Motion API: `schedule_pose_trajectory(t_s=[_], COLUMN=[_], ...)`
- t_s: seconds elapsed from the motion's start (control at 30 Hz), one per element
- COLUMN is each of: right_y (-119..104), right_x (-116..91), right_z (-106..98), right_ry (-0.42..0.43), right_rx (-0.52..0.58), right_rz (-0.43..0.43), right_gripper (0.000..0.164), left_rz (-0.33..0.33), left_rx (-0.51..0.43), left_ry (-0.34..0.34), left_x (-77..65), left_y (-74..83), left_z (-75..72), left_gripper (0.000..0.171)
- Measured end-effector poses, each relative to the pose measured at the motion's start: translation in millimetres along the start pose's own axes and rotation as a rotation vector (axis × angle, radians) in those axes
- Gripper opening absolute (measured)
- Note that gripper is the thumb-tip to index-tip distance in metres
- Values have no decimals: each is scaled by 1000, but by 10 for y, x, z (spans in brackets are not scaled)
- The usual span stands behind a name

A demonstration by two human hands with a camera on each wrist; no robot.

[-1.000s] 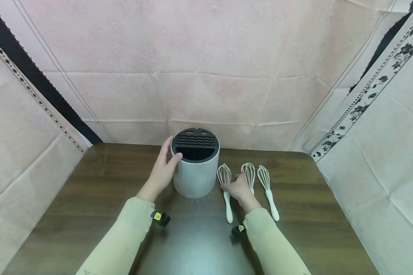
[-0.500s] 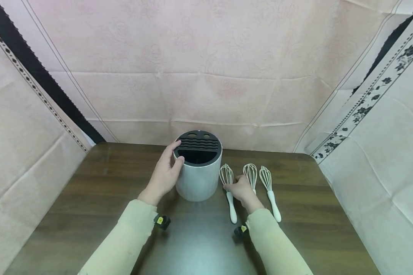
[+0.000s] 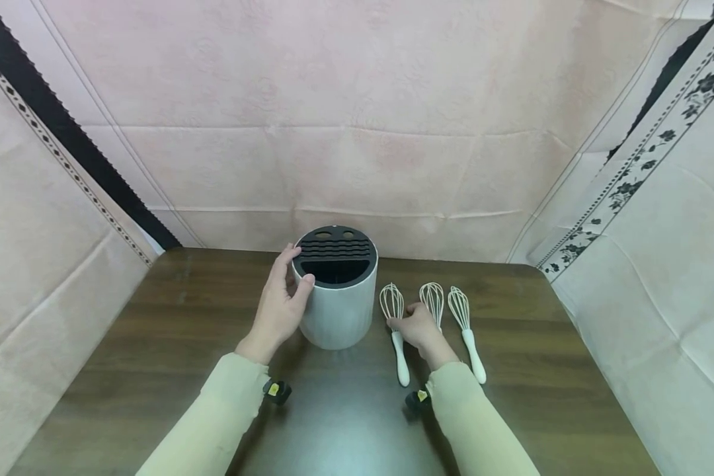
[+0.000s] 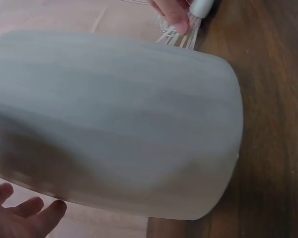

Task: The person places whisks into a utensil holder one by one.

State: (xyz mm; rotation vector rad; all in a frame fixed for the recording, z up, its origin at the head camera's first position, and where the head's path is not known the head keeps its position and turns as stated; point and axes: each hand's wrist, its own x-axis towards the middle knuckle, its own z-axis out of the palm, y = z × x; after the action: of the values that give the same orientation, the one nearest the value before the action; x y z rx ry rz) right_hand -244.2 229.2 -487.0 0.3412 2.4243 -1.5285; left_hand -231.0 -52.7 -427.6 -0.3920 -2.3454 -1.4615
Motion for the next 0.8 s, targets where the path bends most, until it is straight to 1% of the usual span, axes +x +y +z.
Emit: schedule_pose_trajectory(t_s=[0.1,0.2,0.37,0.57,0.8], right_y=[-8,-11,0,30,49], right_x=[2,-7,-27,-59,-20], right_z=[7,8,-10,-56,-49], right_ry=[-2,0,-9,-8,-37], right_rx=[-6,-5,-36,-54,-14], right_rz=[-5,-6,-33,-60,-89], right_gripper=[67,66,64,58,59], left_rz=[-4,-21,-42,-46,-61], left_rx=[-4,17,32,17,-4], left_ry=[11,13,25,21,13], left_x=[1,7,7,8,12], left_y=[-27,-44,-61,-39,-53], left_z=[4,28,79,116,70], left_gripper=[59,58,57,57,56])
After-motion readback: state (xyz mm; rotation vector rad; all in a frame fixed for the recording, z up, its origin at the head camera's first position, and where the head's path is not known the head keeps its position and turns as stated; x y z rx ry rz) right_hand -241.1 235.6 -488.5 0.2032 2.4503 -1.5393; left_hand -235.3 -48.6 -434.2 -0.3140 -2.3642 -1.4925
